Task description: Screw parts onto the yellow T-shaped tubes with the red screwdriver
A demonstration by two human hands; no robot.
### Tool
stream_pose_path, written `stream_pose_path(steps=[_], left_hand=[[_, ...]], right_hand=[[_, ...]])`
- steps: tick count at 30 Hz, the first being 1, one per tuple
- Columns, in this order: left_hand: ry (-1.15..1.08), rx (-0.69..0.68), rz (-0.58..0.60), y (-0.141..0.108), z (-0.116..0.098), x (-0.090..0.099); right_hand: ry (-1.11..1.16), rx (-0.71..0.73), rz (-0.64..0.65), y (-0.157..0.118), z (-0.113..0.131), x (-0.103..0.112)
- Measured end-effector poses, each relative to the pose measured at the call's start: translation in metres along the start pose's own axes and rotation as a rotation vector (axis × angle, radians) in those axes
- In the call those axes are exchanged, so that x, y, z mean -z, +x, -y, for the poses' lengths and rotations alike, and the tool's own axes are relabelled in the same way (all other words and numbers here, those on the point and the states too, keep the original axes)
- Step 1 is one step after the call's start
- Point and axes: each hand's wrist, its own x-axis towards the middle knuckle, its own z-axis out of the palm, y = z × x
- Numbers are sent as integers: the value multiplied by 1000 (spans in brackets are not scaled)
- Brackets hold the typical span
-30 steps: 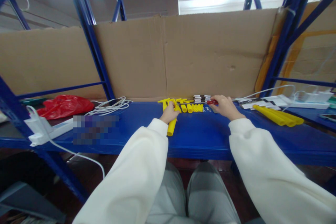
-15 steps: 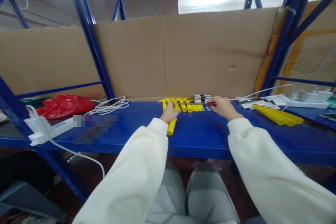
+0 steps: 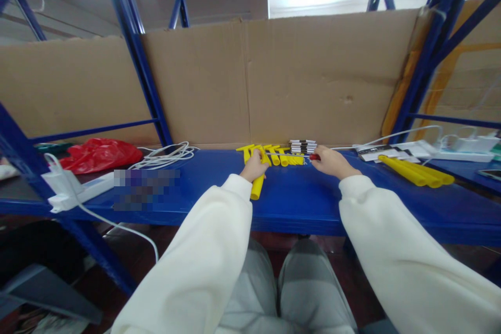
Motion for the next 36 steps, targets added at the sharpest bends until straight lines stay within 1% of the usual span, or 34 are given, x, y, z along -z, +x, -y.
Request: stream_pose_path(steps=[2, 5, 10, 13, 17, 21, 26, 31, 36], left_hand=[[11, -6, -3, 0, 0, 0], [29, -15, -4, 0, 0, -1], [10, -6, 3, -2, -2, -1], [-39, 0, 7, -3, -3, -1], [-87, -3, 23, -4, -3, 0], [-123, -23, 40, -3, -1, 0], [-129, -50, 35, -1, 2, -2], [-112, -36, 39, 2, 3, -3], [-95, -35, 25, 2, 4, -2]], right_hand=[[-12, 15, 2, 1, -2, -2], [-29, 17, 38, 2, -2, -3], [-29, -56, 99, 0, 0, -1], [-12, -80, 105, -1, 1, 0], [65, -79, 115, 0, -1, -1], [78, -87, 94, 3, -6, -6], [52, -109, 103, 3, -8, -8], [52, -137, 105, 3, -9, -9], [122, -89, 108, 5, -11, -11]])
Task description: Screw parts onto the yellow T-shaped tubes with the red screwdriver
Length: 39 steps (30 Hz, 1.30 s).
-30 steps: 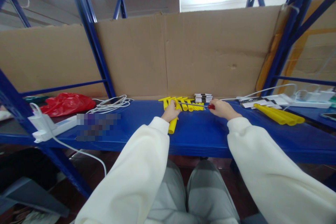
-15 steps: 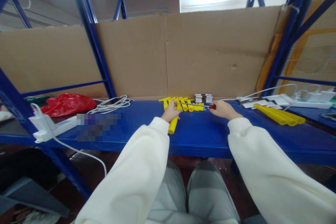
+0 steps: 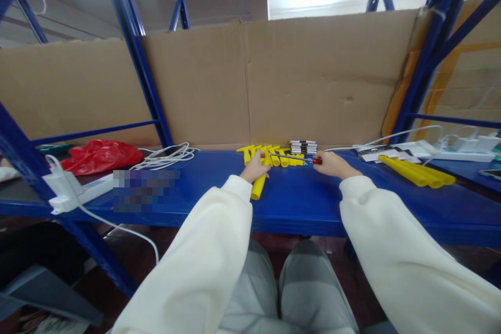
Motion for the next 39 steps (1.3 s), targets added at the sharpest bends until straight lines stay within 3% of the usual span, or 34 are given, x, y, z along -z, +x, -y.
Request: stream_pose_path(steps=[9, 39], left_hand=[[55, -20, -35, -1, 2, 0], [80, -57, -23, 2, 6, 1]], right_hand=[[-38, -50, 11, -2, 6, 4], [-38, -3, -16, -2, 6, 2]])
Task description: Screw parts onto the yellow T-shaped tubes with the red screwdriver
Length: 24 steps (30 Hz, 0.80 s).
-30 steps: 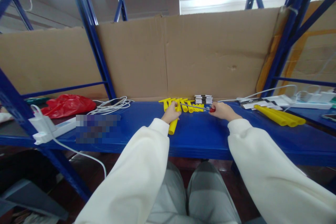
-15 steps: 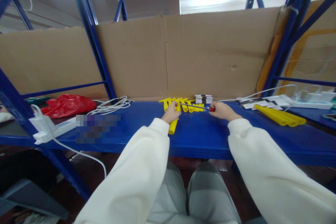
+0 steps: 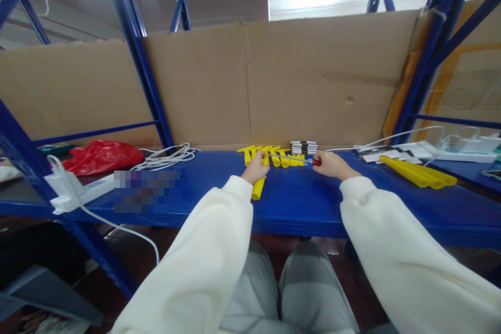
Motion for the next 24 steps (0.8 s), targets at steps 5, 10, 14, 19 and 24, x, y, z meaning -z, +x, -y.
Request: stream_pose_path(steps=[5, 10, 14, 19, 24], left_hand=[[12, -4, 0, 2, 1, 0], [47, -13, 4, 1, 0, -1], [65, 7, 22, 0, -3, -1], [59, 8, 26, 0, -3, -1], [63, 5, 35, 1, -2, -1]], right_hand=[[-31, -26, 35, -1, 1, 1], [-48, -12, 55, -2, 2, 3], [-48, -33, 82, -2, 4, 6], [-20, -52, 91, -2, 5, 5], [-3, -47, 82, -1, 4, 3]])
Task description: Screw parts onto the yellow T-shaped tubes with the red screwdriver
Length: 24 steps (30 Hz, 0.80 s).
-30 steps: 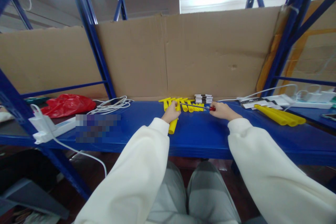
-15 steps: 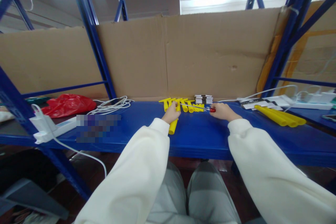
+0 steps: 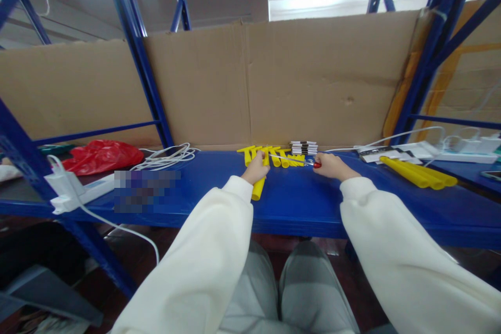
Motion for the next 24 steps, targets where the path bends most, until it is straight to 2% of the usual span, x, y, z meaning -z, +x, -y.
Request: stream_pose_path(steps=[9, 24], left_hand=[[-9, -19, -12, 2, 4, 0], [23, -34, -26, 0, 1, 0]], right_hand=[[0, 27, -53, 1, -3, -3], [-14, 1, -39, 1, -1, -3]])
